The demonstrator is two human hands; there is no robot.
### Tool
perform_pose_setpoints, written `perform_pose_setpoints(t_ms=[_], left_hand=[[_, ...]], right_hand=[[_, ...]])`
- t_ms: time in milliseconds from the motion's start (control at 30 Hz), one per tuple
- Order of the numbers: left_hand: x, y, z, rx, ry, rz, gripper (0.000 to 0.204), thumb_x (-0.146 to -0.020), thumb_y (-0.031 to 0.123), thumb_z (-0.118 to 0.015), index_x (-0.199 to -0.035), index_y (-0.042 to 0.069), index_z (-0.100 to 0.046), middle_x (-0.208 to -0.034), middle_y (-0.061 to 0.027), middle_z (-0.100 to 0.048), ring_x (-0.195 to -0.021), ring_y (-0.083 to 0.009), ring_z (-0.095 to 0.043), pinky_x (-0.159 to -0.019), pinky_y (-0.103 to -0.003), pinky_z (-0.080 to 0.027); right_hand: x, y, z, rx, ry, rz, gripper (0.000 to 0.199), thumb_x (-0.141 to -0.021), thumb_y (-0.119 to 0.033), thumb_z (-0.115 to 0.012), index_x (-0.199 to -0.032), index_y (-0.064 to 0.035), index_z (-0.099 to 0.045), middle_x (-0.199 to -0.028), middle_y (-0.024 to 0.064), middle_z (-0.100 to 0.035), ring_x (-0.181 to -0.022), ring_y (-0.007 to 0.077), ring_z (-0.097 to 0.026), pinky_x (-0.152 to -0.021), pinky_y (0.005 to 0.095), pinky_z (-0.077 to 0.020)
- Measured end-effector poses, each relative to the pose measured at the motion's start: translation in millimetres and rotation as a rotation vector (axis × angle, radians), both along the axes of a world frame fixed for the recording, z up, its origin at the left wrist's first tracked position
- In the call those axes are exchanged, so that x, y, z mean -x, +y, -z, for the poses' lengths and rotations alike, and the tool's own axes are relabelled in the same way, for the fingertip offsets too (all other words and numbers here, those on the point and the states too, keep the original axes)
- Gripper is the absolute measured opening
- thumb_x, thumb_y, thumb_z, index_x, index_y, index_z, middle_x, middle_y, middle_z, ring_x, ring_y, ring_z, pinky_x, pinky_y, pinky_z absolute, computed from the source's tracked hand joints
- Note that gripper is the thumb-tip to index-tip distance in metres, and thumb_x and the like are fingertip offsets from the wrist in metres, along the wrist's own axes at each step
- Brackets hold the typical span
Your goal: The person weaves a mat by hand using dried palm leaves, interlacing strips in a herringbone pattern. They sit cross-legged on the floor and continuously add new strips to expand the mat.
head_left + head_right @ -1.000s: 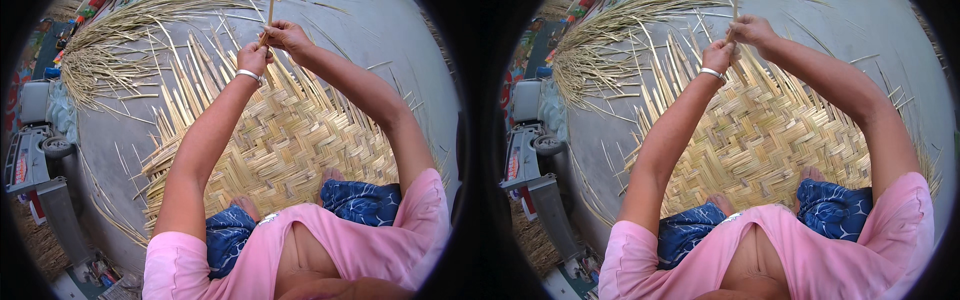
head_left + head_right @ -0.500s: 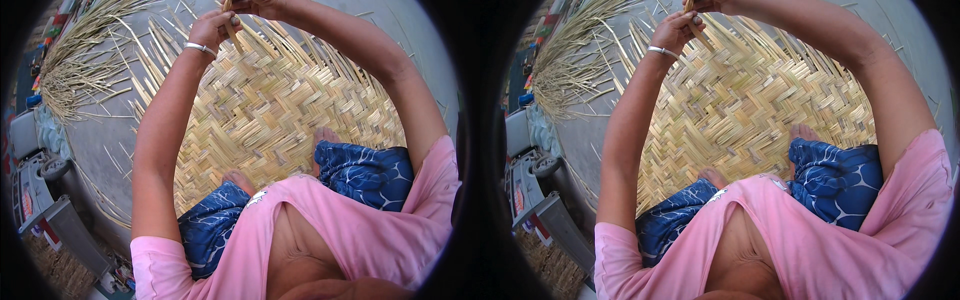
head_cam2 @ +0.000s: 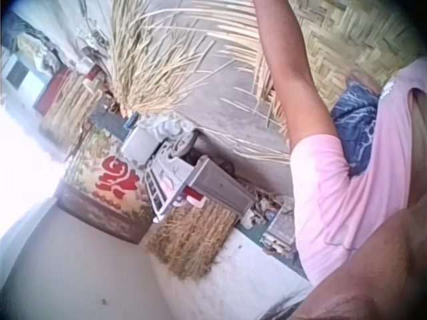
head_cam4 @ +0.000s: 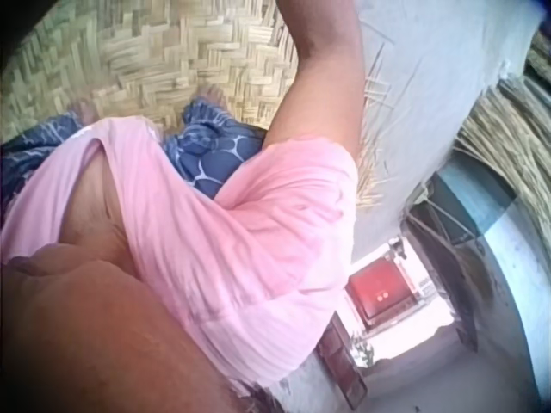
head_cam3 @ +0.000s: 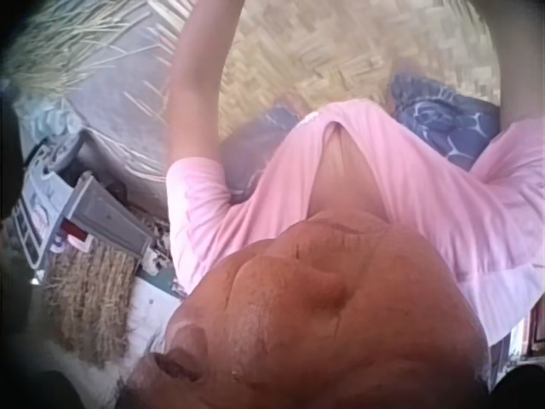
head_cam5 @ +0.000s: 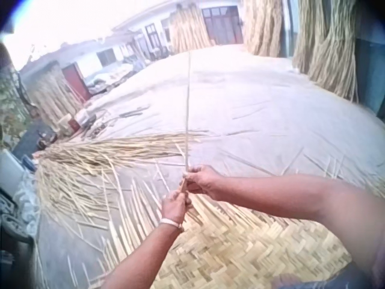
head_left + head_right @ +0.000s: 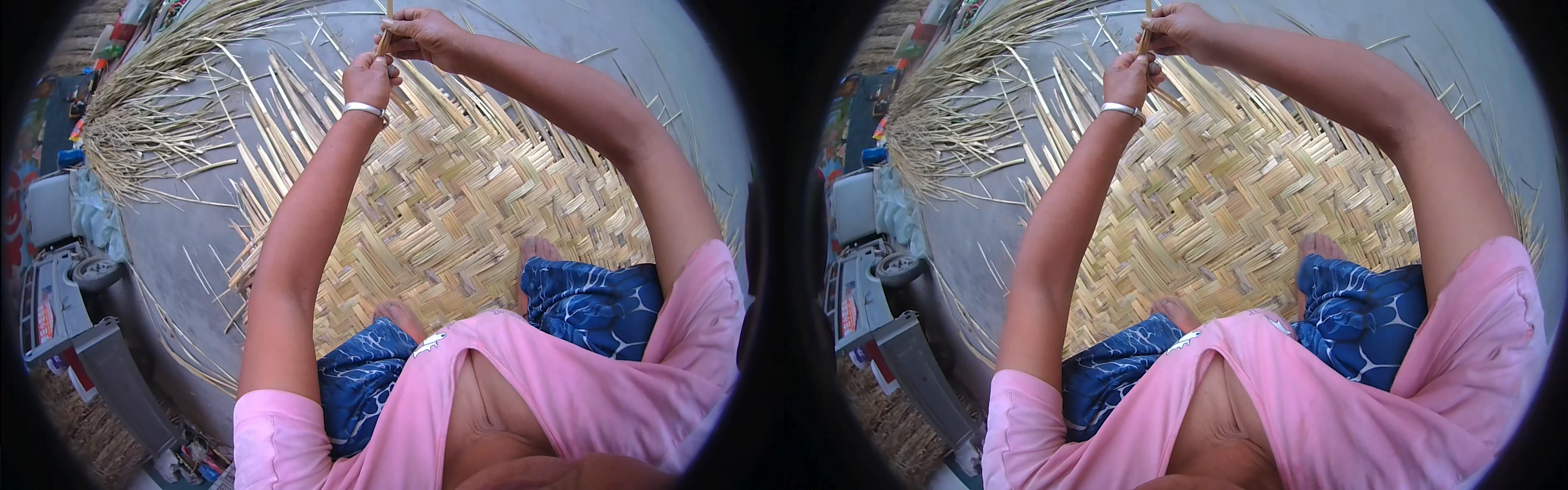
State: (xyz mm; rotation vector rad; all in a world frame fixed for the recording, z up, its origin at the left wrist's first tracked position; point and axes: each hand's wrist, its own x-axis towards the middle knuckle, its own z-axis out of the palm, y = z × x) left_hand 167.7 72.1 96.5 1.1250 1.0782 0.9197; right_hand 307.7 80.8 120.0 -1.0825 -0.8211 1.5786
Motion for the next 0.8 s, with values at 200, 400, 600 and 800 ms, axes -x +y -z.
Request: perform_pose_setpoints(t_ms=[200, 400, 600, 800], left_hand=[[-6, 10, 2, 0.030, 0.068, -0.107, 0.011, -0.087, 0.007, -0.044, -0.084, 0.002, -0.053, -0.064, -0.0030, -0.051, -0.048, -0.0111, -0.048, -0.045, -0.023, -0.043], [0, 8, -5, 0.206, -0.065, -0.139, 0.011, -0.085, 0.007, -0.044, -0.079, 0.005, -0.052, -0.062, -0.0022, -0.051, -0.046, -0.0105, -0.046, -0.042, -0.022, -0.040], [24, 11, -17, -0.055, 0.065, 0.010, 0.027, -0.087, 0.019, -0.053, -0.109, 0.005, -0.054, -0.094, -0.0026, -0.059, -0.087, -0.0107, -0.055, -0.075, -0.030, -0.043], [34, -4, -44, 0.068, 0.006, 0.261, 0.021, -0.084, 0.018, -0.062, -0.100, 0.006, -0.058, -0.089, -0.0028, -0.063, -0.081, -0.0110, -0.059, -0.070, -0.026, -0.046]], right_hand=[[9, -3, -8, -0.044, -0.060, 0.026, 0.019, -0.088, -0.022, -0.057, -0.096, -0.0045, -0.055, -0.094, 0.0106, -0.065, -0.088, 0.0202, -0.065, -0.085, 0.0330, -0.0504], [4, -17, -11, 0.000, 0.063, -0.080, 0.017, -0.089, -0.022, -0.056, -0.092, -0.0054, -0.055, -0.083, 0.0056, -0.064, -0.072, 0.0142, -0.064, -0.074, 0.0281, -0.0529], [3, -31, -17, -0.023, -0.179, -0.243, 0.018, -0.089, -0.025, -0.056, -0.091, -0.0064, -0.057, -0.075, 0.0029, -0.063, -0.066, 0.0101, -0.062, -0.068, 0.0260, -0.0524], [-2, -51, -16, -0.034, -0.156, -0.391, 0.015, -0.088, -0.021, -0.056, -0.093, -0.0069, -0.057, -0.071, 0.0034, -0.061, -0.056, 0.0111, -0.059, -0.053, 0.0223, -0.0475]])
